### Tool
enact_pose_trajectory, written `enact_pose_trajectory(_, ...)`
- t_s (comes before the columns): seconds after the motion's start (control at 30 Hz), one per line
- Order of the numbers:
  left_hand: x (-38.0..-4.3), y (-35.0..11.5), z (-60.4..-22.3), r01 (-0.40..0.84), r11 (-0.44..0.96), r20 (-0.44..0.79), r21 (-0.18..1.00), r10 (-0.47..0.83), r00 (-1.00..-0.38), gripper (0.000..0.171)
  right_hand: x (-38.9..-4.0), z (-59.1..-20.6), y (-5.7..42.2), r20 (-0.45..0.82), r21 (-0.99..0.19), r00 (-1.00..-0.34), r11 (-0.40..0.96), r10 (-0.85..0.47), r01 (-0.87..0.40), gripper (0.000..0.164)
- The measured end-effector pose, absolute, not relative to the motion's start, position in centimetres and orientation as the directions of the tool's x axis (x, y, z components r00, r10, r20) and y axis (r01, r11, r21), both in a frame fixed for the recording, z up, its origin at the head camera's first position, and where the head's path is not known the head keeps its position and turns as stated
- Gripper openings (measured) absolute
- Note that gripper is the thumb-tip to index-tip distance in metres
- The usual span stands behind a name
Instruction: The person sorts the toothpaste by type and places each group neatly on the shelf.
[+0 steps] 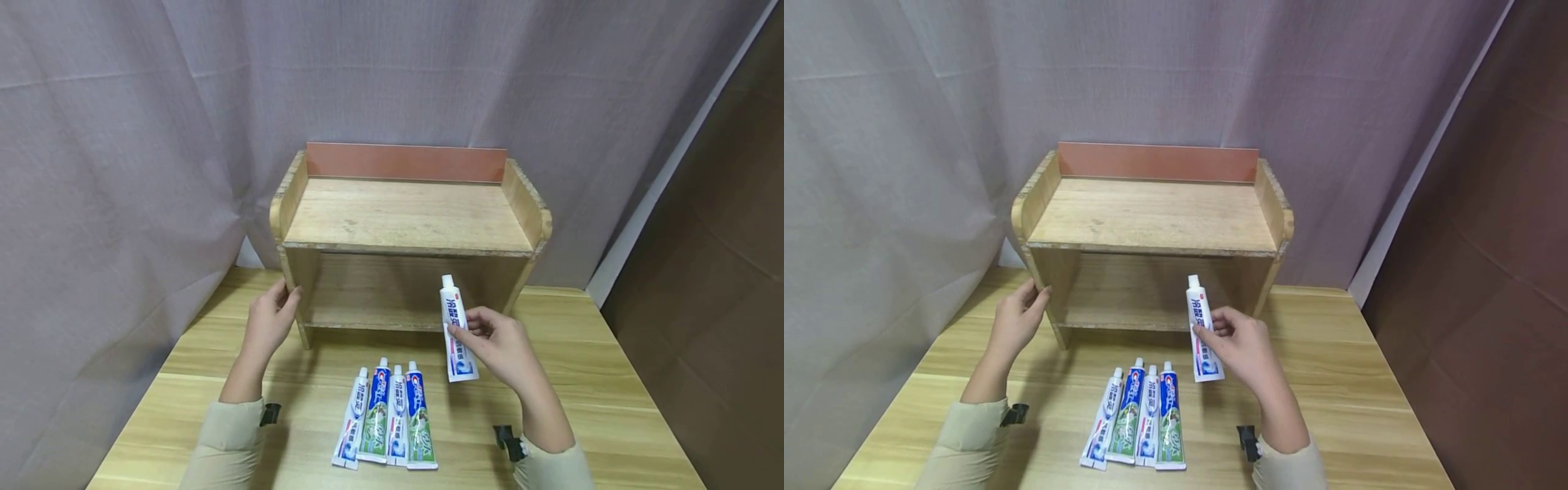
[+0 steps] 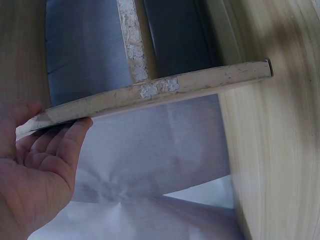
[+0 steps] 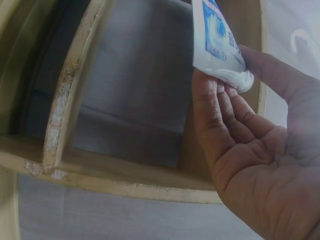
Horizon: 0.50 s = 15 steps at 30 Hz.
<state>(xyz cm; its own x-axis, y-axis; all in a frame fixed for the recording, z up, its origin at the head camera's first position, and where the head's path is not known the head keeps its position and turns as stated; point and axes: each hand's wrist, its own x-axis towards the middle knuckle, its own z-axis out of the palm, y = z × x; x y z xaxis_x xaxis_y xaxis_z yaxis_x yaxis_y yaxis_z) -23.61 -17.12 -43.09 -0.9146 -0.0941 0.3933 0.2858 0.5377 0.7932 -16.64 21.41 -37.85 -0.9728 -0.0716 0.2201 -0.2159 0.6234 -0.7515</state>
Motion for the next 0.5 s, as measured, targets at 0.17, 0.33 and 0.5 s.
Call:
enact_pose_trajectory(0.17, -23.58, -17.09, -43.11, 0.283, 0.535, 0.391, 0.796, -0.098, -0.915, 0.039, -16.69, -37.55, 21.49, 0.231, -0.748, -0.970, 0.623, -0.079, -0.229, 0.028)
enact_pose_trajectory(0.33, -23.57, -17.09, -43.03, 0.280, 0.536, 0.388, 0.796, -0.096, -0.917, 0.039, -16.73, -37.25, 21.55, 0.238, -0.749, -0.968, 0.618, -0.083, -0.237, 0.028)
enact_pose_trajectory(0.5, -23.52, -17.08, -42.92, 0.281, 0.531, 0.385, 0.799, -0.094, -0.918, 0.040, -16.83, -37.08, 21.62, 0.242, -0.751, -0.967, 0.615, -0.081, -0.239, 0.028)
